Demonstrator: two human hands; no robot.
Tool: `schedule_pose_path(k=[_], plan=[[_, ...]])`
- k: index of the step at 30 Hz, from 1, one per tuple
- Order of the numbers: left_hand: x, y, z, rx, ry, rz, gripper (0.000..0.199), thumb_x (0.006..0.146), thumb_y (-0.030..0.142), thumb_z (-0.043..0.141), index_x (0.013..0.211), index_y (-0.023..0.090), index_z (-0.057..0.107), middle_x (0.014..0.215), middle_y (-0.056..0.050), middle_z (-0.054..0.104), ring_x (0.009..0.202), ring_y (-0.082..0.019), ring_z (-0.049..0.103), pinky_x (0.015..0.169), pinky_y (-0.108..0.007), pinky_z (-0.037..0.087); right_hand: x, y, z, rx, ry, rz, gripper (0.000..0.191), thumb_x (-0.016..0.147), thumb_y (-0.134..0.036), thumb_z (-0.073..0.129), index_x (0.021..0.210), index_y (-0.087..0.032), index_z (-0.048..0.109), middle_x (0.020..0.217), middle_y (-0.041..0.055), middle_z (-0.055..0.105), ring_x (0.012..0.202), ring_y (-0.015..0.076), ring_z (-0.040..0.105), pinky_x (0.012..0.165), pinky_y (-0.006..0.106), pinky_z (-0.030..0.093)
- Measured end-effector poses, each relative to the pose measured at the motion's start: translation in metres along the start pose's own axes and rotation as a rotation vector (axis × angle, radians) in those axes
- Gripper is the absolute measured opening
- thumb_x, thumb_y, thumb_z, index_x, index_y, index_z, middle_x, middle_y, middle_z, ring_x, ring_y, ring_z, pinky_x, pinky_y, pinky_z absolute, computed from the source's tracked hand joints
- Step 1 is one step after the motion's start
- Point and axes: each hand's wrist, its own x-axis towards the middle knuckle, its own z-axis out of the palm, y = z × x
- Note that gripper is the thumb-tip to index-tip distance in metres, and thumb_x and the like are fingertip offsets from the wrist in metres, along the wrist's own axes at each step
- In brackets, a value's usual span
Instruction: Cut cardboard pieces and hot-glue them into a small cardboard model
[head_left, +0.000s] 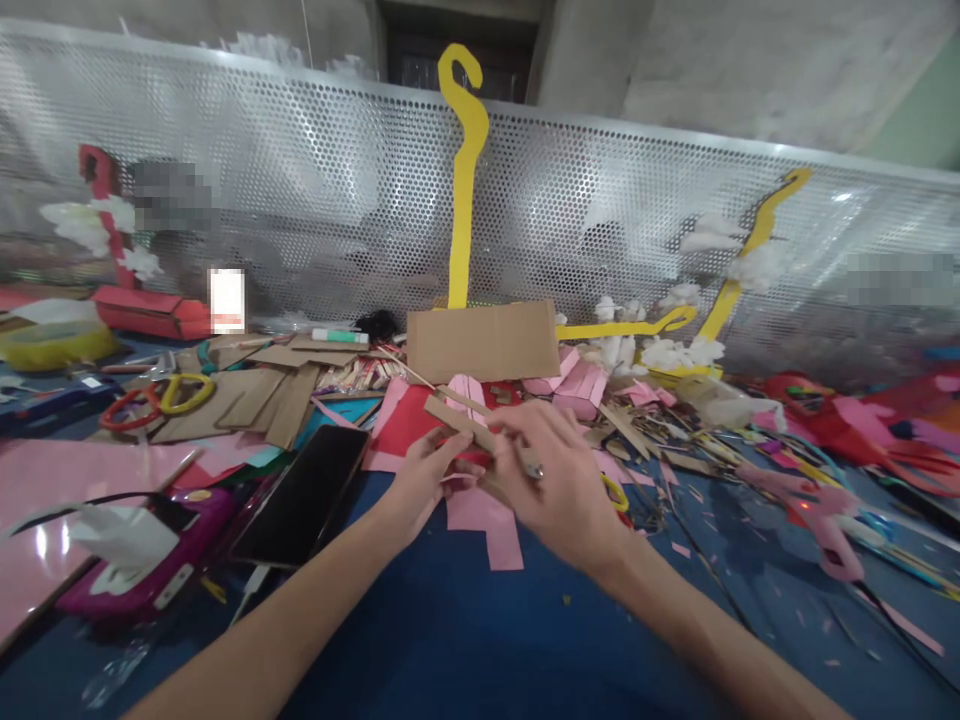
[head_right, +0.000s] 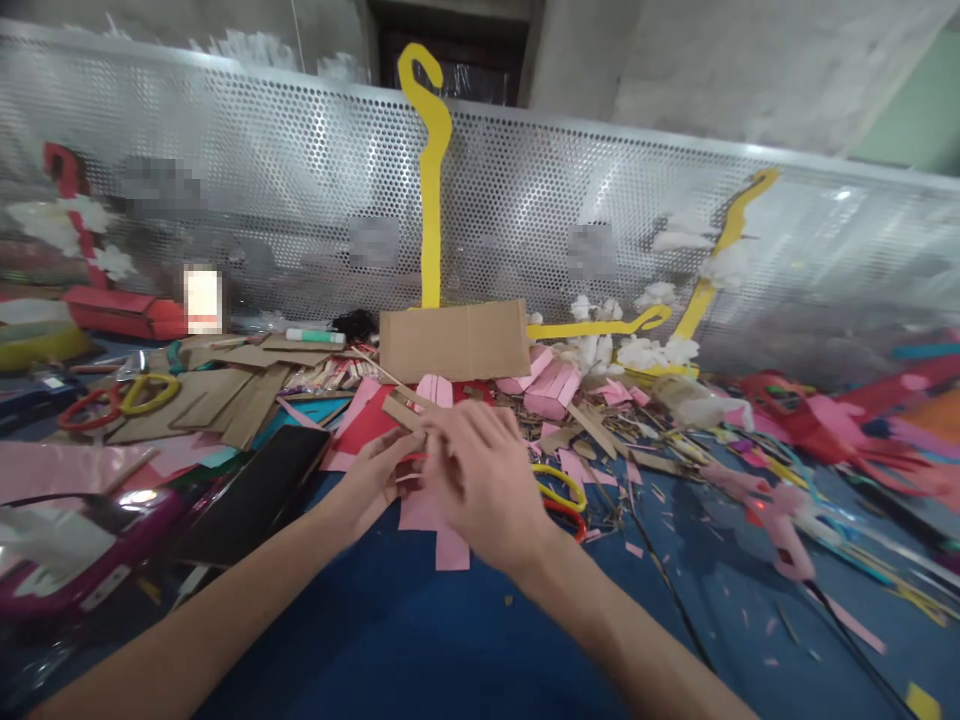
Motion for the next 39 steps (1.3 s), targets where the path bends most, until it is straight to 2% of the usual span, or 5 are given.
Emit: schedule_pose_path(k=[4,9,15,25,39], plan=[[0.004,-0.005,0.005,0.011,0.087,0.027,0.038,0.079,0.035,0.089,0.101,0.016,0.065,0.080,-0.005,0.075,0.061,-0.015,0.071,0.060,-0.025,0.052,-0.032,0.029,-0.010,-0.002,0.110,0.108,0.017,0.101,-0.012,0.049,0.106,-0.022,0.060,0.095,0.0065,0.066,0.089,0.0234,0.061,0.079,0.038,0.048],[0.002,-0.005,0.007,-0.020,0.079,0.040,0.038,0.074,0.037,0.091,0.092,0.017,0.065,0.076,-0.002,0.070,0.063,-0.016,0.070,0.061,-0.027,0.054,-0.039,0.042,-0.005,0.035,0.099,0.174,0.017,0.100,-0.014,0.053,0.112,-0.024,0.060,0.097,0.0056,0.065,0.086,0.0223,0.063,0.077,0.037,0.052],[-0.008,0.000,0.014,-0.014,-0.008,0.011,0.041,0.072,0.041,0.092,0.091,0.016,0.066,0.076,-0.002,0.070,0.065,-0.016,0.069,0.061,-0.027,0.054,-0.043,0.054,-0.009,-0.052,0.043,0.043,0.028,0.097,-0.014,0.060,0.123,-0.024,0.061,0.113,0.0084,0.070,0.104,0.0263,0.067,0.090,0.042,0.055],[-0.018,0.001,0.020,0.050,-0.082,-0.025,0.040,0.077,0.040,0.089,0.101,0.014,0.071,0.083,-0.004,0.073,0.066,-0.015,0.067,0.064,-0.027,0.054,-0.043,0.053,-0.019,-0.191,0.116,-0.151,0.024,0.093,-0.007,0.068,0.111,-0.023,0.066,0.097,0.0062,0.074,0.089,0.0238,0.068,0.080,0.042,0.052],[-0.018,0.000,0.022,0.064,-0.073,-0.065,0.037,0.076,0.043,0.089,0.092,0.016,0.069,0.071,-0.002,0.068,0.065,-0.016,0.066,0.064,-0.028,0.052,-0.043,0.049,-0.017,-0.067,0.180,-0.053,0.020,0.092,-0.005,0.069,0.101,-0.023,0.069,0.090,0.0038,0.075,0.084,0.0221,0.067,0.080,0.042,0.052]])
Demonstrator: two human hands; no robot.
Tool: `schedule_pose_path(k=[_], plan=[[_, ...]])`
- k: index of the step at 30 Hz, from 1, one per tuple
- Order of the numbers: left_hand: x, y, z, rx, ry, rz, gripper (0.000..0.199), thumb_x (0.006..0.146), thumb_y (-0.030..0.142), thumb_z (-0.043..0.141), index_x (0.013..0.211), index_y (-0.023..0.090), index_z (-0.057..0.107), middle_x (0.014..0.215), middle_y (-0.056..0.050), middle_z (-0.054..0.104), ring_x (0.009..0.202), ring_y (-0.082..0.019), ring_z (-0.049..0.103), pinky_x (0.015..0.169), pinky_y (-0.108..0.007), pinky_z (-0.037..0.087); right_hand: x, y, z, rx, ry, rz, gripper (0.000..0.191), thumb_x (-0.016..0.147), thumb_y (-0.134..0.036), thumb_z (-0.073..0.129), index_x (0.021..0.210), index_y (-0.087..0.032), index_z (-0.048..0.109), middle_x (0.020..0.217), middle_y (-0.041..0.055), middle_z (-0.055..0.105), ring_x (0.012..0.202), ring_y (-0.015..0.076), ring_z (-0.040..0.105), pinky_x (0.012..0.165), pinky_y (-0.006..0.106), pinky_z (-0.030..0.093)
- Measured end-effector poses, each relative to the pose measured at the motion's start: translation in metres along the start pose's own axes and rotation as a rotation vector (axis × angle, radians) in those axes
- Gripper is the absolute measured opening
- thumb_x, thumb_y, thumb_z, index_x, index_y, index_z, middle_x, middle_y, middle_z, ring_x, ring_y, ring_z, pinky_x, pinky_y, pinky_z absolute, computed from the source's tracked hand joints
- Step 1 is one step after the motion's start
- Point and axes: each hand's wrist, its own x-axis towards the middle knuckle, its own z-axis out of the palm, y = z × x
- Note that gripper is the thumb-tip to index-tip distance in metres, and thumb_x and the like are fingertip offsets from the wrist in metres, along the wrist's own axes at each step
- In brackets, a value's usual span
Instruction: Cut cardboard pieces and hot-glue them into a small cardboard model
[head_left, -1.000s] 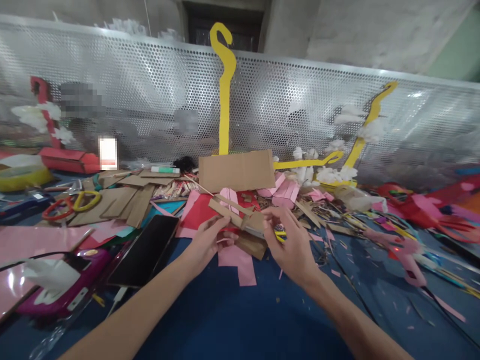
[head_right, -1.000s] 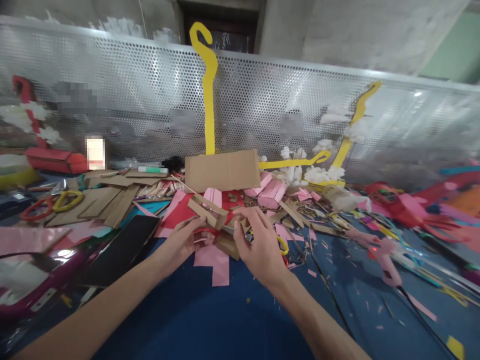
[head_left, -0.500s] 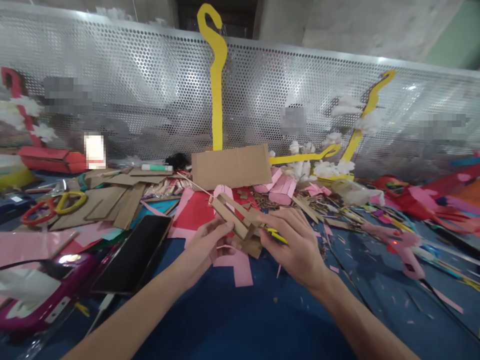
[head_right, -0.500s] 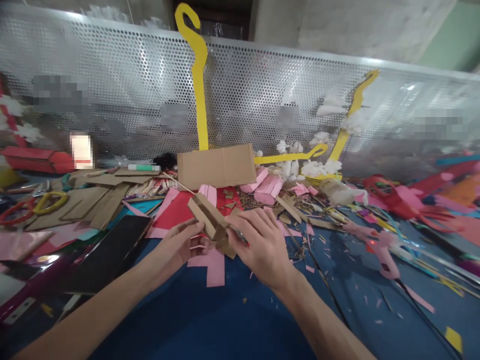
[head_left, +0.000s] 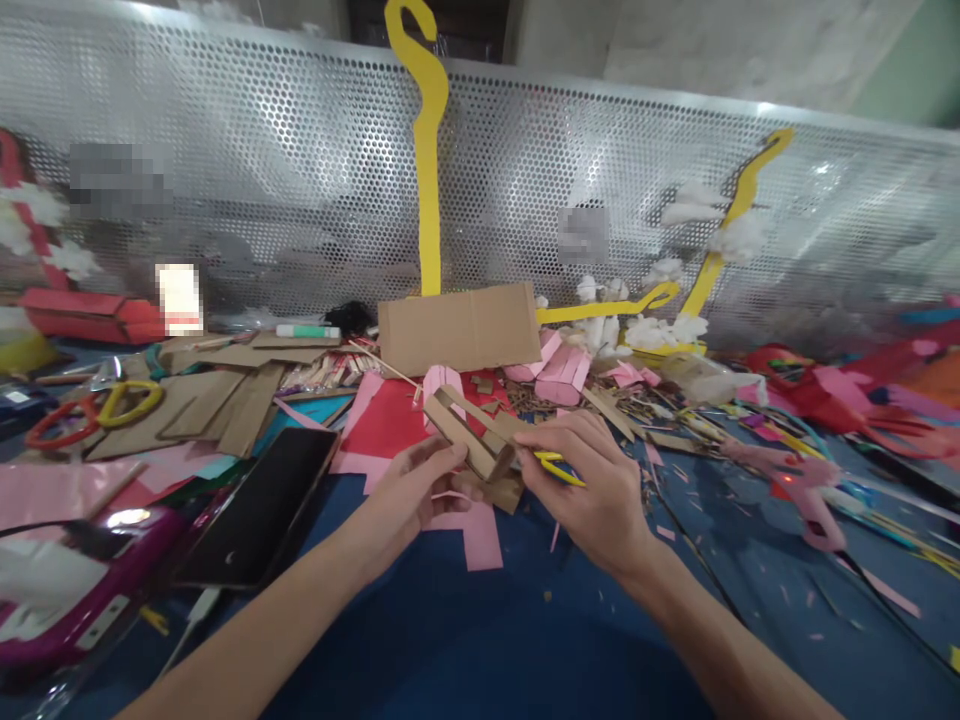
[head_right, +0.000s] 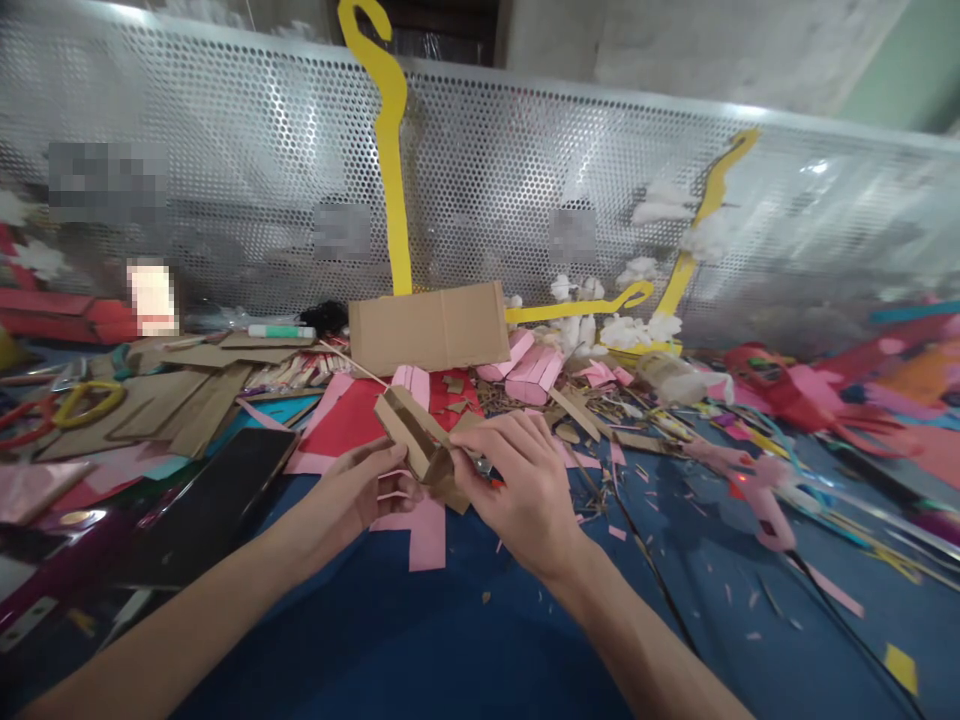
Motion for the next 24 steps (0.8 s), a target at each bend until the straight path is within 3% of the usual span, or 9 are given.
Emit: schedule_pose_path(k=[10,24], plan=[[-0.0005,-0.0012,-0.0026,-0.029,-0.017,-0.005,0.032,0.079,0.040,0.087,0.092,0.015,0.070,0.078,-0.003,0.069,0.069,-0.016,0.067,0.067,-0.029,0.052,0.0003,0.0013,-0.0011,-0.032,-0.041,-0.049,0.017,0.094,-0.008,0.068,0.101,-0.023,0.069,0.091,0.0037,0.075,0.084,0.0214,0.066,0.080,0.041,0.051],[-0.0025,0.0025,-0.0007,-0.038,0.013,0.008,0.035,0.073,0.042,0.091,0.083,0.016,0.070,0.071,-0.001,0.068,0.065,-0.015,0.065,0.065,-0.028,0.051,0.0014,0.0031,-0.0061,-0.116,-0.106,-0.157,0.019,0.092,-0.005,0.068,0.100,-0.023,0.068,0.089,0.0036,0.076,0.079,0.0198,0.066,0.078,0.040,0.048]])
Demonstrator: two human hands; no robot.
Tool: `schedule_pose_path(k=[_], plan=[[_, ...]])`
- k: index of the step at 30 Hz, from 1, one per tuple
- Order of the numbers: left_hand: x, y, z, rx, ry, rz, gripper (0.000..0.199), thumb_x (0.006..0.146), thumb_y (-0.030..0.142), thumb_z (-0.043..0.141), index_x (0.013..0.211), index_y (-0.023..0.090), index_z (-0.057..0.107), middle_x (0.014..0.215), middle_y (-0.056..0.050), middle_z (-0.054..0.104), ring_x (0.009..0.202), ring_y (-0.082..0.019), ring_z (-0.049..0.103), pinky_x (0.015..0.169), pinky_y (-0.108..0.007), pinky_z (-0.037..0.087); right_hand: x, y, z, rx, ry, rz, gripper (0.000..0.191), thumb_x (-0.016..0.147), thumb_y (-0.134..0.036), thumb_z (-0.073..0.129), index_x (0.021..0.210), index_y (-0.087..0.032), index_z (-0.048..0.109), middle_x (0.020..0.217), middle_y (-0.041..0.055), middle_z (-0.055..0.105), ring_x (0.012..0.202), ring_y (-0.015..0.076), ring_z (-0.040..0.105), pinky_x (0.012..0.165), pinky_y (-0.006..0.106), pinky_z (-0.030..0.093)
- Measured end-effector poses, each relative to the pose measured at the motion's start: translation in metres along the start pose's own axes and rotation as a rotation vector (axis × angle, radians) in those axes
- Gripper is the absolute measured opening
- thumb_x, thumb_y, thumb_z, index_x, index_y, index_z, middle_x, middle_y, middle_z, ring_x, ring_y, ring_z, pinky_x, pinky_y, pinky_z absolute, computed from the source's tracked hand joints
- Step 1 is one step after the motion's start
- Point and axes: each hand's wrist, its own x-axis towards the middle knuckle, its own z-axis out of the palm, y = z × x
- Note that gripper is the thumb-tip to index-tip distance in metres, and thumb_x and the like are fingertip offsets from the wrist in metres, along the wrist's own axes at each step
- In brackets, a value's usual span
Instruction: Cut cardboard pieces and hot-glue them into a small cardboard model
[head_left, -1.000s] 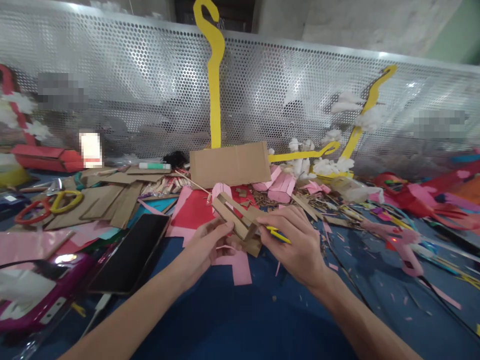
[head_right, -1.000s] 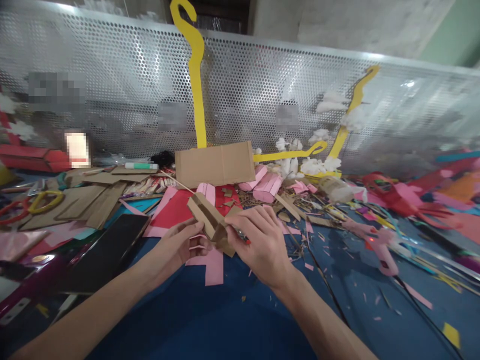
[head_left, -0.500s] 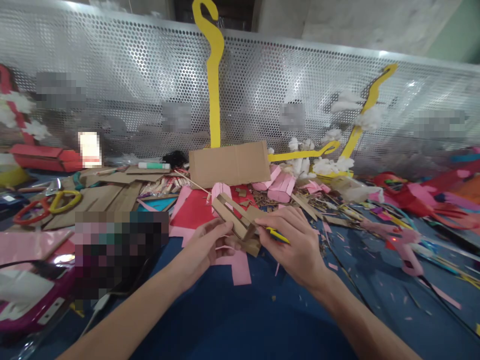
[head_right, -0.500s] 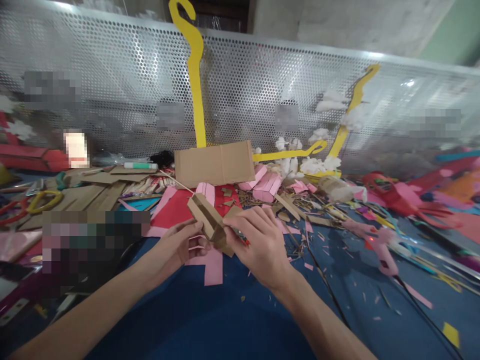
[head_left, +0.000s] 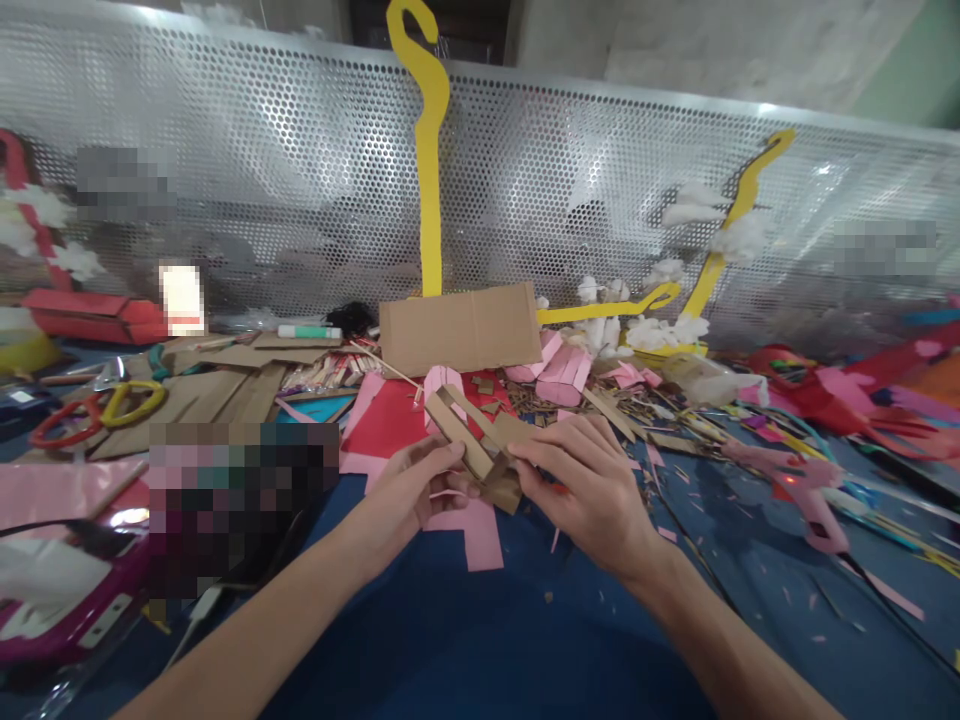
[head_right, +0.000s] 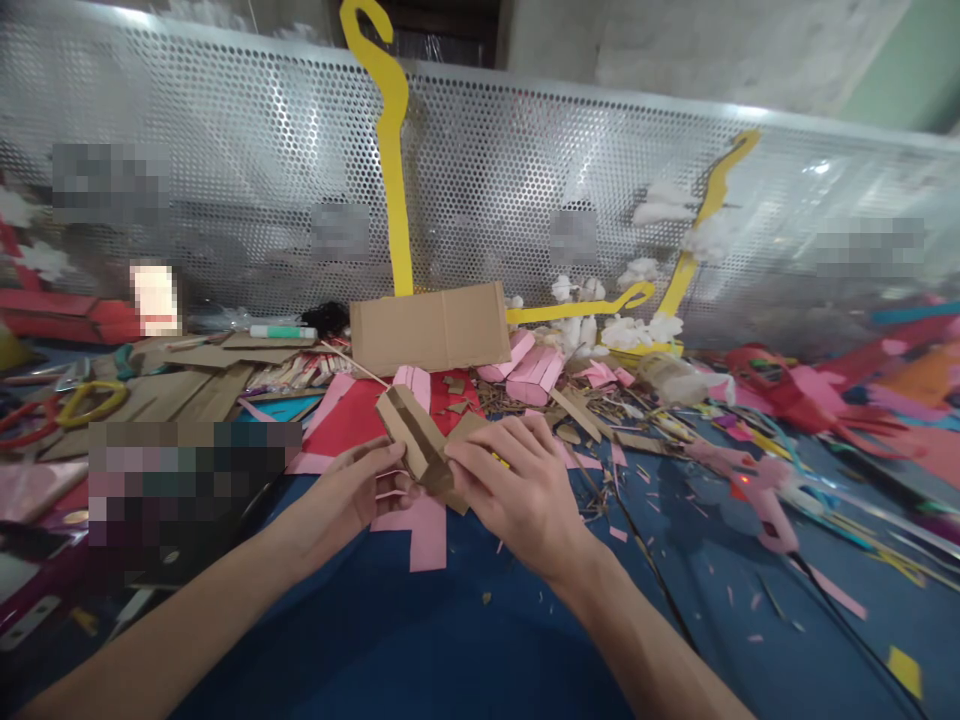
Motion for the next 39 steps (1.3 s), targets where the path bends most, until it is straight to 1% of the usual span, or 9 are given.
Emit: schedule_pose_path(k=[5,12,17,23,30,35,39], plan=[[0.0031,-0.0015,-0.0020,0.013,0.013,-0.006,0.036,0.071,0.041,0.092,0.084,0.015,0.069,0.073,-0.003,0.069,0.066,-0.017,0.067,0.064,-0.028,0.052,-0.0009,0.0006,-0.0012,-0.026,-0.015,-0.005,0.018,0.092,-0.005,0.069,0.099,-0.022,0.068,0.089,0.0037,0.077,0.080,0.0200,0.067,0.079,0.040,0.048],[0.0050,-0.0033,-0.0050,0.029,0.012,-0.009,0.034,0.074,0.041,0.089,0.084,0.014,0.069,0.072,-0.005,0.070,0.069,-0.019,0.070,0.066,-0.029,0.052,-0.0017,0.0004,-0.0001,-0.029,0.010,0.017,0.016,0.093,-0.008,0.068,0.099,-0.023,0.069,0.089,0.0034,0.076,0.080,0.0200,0.065,0.080,0.041,0.048],[0.0034,-0.0022,-0.0037,0.023,-0.011,0.006,0.033,0.076,0.040,0.088,0.085,0.015,0.069,0.077,-0.006,0.071,0.067,-0.017,0.067,0.066,-0.030,0.050,-0.0009,0.0008,0.0001,-0.037,0.026,0.018,0.015,0.094,-0.008,0.068,0.098,-0.022,0.070,0.089,0.0038,0.077,0.079,0.0204,0.065,0.080,0.041,0.049],[0.0024,-0.0017,-0.0027,0.012,-0.017,0.005,0.033,0.076,0.040,0.088,0.085,0.015,0.069,0.077,-0.005,0.071,0.067,-0.016,0.067,0.066,-0.029,0.050,-0.0018,-0.0002,-0.0005,-0.044,0.027,0.010,0.015,0.093,-0.008,0.068,0.098,-0.022,0.070,0.088,0.0040,0.076,0.078,0.0207,0.065,0.079,0.041,0.049],[0.0043,-0.0015,-0.0033,0.014,0.001,0.000,0.033,0.075,0.040,0.089,0.085,0.016,0.069,0.072,-0.002,0.068,0.066,-0.017,0.067,0.066,-0.029,0.052,-0.0011,-0.0021,0.0004,-0.052,0.046,0.001,0.017,0.093,-0.007,0.068,0.098,-0.023,0.069,0.088,0.0045,0.077,0.078,0.0205,0.065,0.077,0.040,0.049],[0.0035,-0.0011,-0.0026,0.014,0.004,0.002,0.034,0.074,0.040,0.090,0.086,0.015,0.070,0.073,-0.003,0.068,0.066,-0.017,0.067,0.065,-0.029,0.052,0.0002,-0.0028,-0.0003,-0.058,0.042,0.003,0.017,0.093,-0.008,0.067,0.098,-0.024,0.070,0.087,0.0033,0.077,0.077,0.0197,0.066,0.077,0.039,0.048],[0.0030,-0.0010,-0.0023,0.012,0.000,0.005,0.033,0.075,0.040,0.089,0.086,0.015,0.070,0.074,-0.003,0.068,0.065,-0.016,0.066,0.065,-0.029,0.052,-0.0022,-0.0012,0.0001,-0.041,0.024,0.014,0.018,0.093,-0.008,0.067,0.100,-0.025,0.070,0.090,0.0028,0.078,0.079,0.0201,0.068,0.079,0.040,0.048]])
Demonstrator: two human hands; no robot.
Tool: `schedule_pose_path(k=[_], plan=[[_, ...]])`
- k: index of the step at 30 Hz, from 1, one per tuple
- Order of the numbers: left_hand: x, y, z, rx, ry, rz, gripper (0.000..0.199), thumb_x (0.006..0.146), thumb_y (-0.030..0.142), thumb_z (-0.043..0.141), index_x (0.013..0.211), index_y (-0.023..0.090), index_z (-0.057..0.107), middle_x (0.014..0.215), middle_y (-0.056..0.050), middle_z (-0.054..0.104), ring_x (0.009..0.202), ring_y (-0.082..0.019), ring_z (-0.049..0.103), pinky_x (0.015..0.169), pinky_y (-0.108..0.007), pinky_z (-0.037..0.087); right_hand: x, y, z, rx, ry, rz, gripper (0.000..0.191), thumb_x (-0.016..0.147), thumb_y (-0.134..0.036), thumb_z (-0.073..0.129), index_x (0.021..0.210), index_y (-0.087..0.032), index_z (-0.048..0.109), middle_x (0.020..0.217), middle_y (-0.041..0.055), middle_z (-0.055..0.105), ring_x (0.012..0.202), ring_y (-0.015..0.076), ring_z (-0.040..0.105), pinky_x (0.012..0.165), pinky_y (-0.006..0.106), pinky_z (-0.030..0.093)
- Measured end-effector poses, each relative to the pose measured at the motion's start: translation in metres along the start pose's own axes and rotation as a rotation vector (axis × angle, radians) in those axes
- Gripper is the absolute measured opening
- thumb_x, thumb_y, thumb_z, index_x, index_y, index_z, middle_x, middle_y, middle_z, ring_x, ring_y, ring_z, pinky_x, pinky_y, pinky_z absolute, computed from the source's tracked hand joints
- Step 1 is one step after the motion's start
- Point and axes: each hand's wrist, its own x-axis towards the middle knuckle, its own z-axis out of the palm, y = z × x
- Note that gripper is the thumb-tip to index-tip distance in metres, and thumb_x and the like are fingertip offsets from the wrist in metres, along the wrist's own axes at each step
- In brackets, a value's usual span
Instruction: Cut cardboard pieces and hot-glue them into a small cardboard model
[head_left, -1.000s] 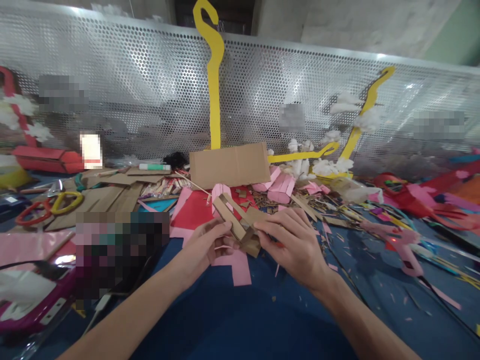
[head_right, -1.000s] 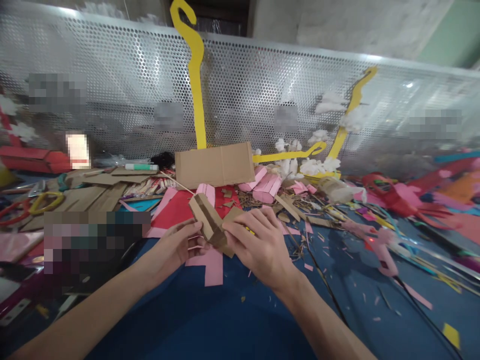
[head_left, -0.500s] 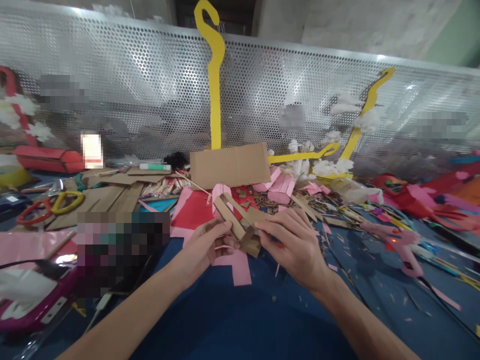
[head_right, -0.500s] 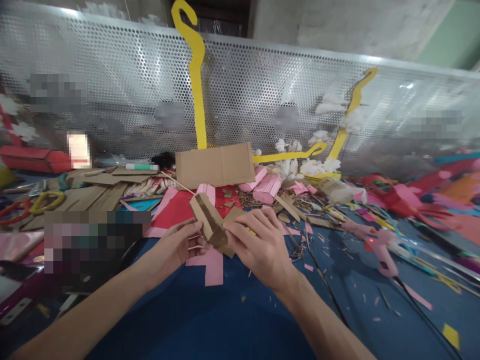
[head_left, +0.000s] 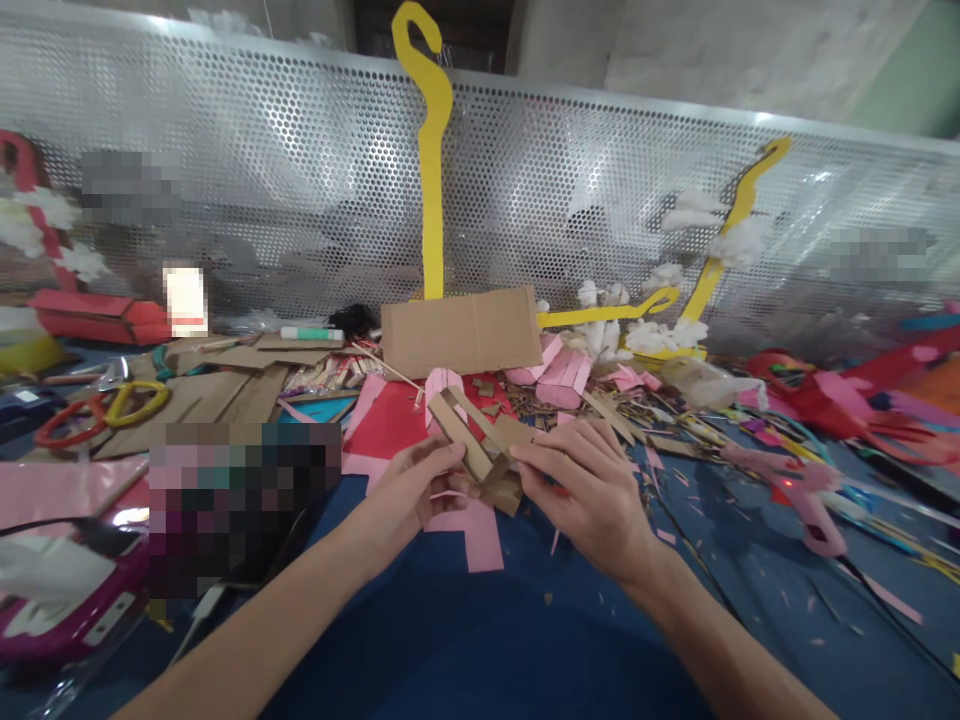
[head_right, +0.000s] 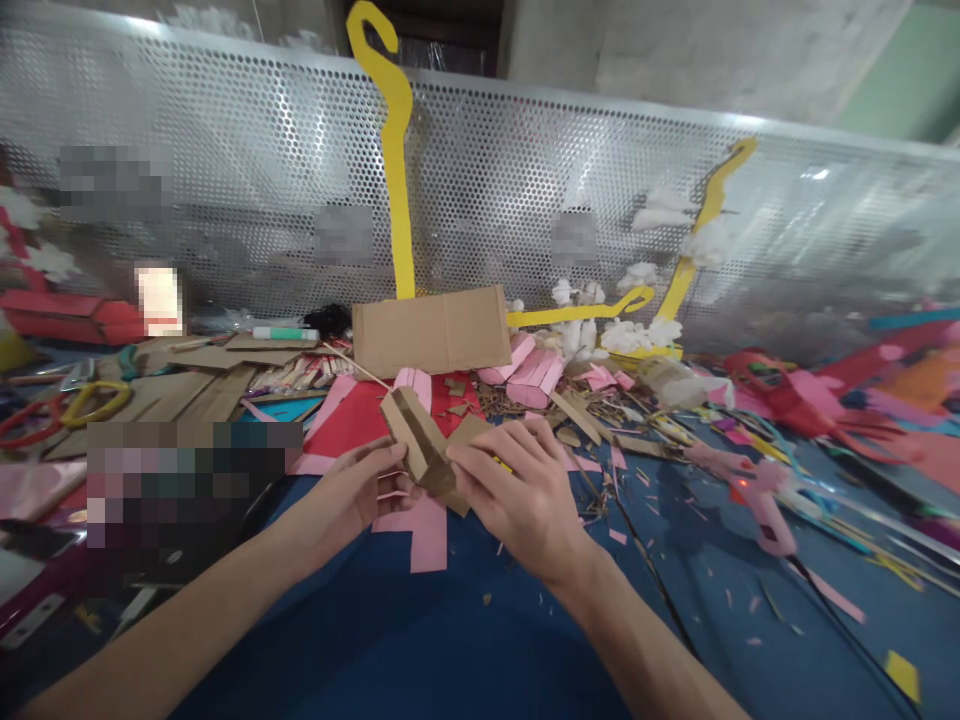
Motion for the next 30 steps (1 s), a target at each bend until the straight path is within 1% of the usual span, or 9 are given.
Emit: schedule_pose_path(k=[5,13,14,16,19,20,22,26,30], plan=[[0.001,-0.002,-0.001,-0.007,0.008,0.001,0.034,0.073,0.040,0.090,0.086,0.015,0.071,0.073,-0.003,0.068,0.065,-0.016,0.067,0.065,-0.028,0.052,-0.003,0.002,0.001,0.022,-0.031,0.002,0.021,0.092,-0.006,0.068,0.101,-0.024,0.069,0.091,0.0029,0.077,0.081,0.0200,0.068,0.080,0.040,0.048],[0.001,-0.002,-0.001,-0.013,0.021,-0.002,0.036,0.072,0.040,0.092,0.086,0.015,0.070,0.070,-0.003,0.069,0.065,-0.017,0.069,0.065,-0.029,0.054,-0.003,0.001,0.002,0.044,-0.003,-0.005,0.020,0.093,-0.007,0.066,0.101,-0.025,0.069,0.091,0.0036,0.076,0.080,0.0199,0.067,0.079,0.040,0.049],[0.001,-0.002,-0.001,-0.016,0.021,0.002,0.036,0.072,0.040,0.092,0.087,0.015,0.070,0.071,-0.003,0.070,0.065,-0.017,0.068,0.065,-0.029,0.054,-0.004,0.000,0.003,0.065,-0.004,0.028,0.019,0.093,-0.009,0.067,0.103,-0.025,0.069,0.093,0.0043,0.076,0.083,0.0208,0.067,0.080,0.040,0.050],[0.001,-0.002,-0.001,-0.027,0.023,0.014,0.037,0.073,0.040,0.092,0.091,0.016,0.070,0.075,-0.004,0.072,0.065,-0.017,0.068,0.064,-0.029,0.054,-0.006,-0.003,0.006,0.159,-0.027,0.192,0.027,0.091,-0.017,0.072,0.116,-0.026,0.067,0.103,0.0066,0.074,0.090,0.0233,0.067,0.082,0.040,0.053],[0.001,-0.003,-0.002,-0.032,0.020,0.053,0.039,0.076,0.039,0.091,0.101,0.017,0.070,0.078,-0.003,0.074,0.068,-0.016,0.069,0.067,-0.028,0.055,-0.011,-0.008,0.014,0.438,-0.130,0.538,0.062,0.085,-0.034,0.079,0.140,-0.023,0.053,0.119,0.0113,0.069,0.093,0.0243,0.067,0.079,0.039,0.059],[0.001,-0.003,-0.003,-0.024,0.013,0.071,0.040,0.077,0.038,0.090,0.104,0.018,0.070,0.080,-0.004,0.075,0.070,-0.016,0.069,0.068,-0.029,0.055,-0.012,-0.009,0.018,0.556,-0.161,0.625,0.067,0.085,-0.039,0.079,0.143,-0.022,0.050,0.121,0.0126,0.068,0.092,0.0236,0.067,0.077,0.038,0.060],[0.002,-0.005,-0.004,0.001,-0.018,0.108,0.041,0.079,0.037,0.089,0.110,0.017,0.071,0.090,-0.006,0.077,0.077,-0.017,0.071,0.072,-0.029,0.056,-0.013,-0.011,0.025,0.795,-0.205,0.748,0.064,0.088,-0.047,0.076,0.140,-0.020,0.052,0.123,0.0139,0.069,0.091,0.0232,0.069,0.075,0.037,0.061],[0.002,-0.009,-0.005,0.055,-0.058,0.147,0.043,0.082,0.038,0.087,0.116,0.018,0.071,0.109,-0.010,0.076,0.089,-0.019,0.071,0.076,-0.030,0.056,-0.014,-0.015,0.035,1.104,-0.180,0.857,0.049,0.088,-0.050,0.078,0.127,-0.023,0.063,0.122,0.0109,0.073,0.102,0.0251,0.071,0.085,0.037,0.060],[-0.001,-0.012,-0.002,0.173,-0.040,0.184,0.043,0.081,0.041,0.086,0.113,0.017,0.071,0.114,-0.013,0.075,0.094,-0.022,0.070,0.079,-0.032,0.056,-0.016,-0.018,0.039,1.212,-0.087,0.860,0.039,0.089,-0.043,0.079,0.122,-0.027,0.066,0.122,0.0065,0.074,0.109,0.0254,0.072,0.092,0.038,0.059]])
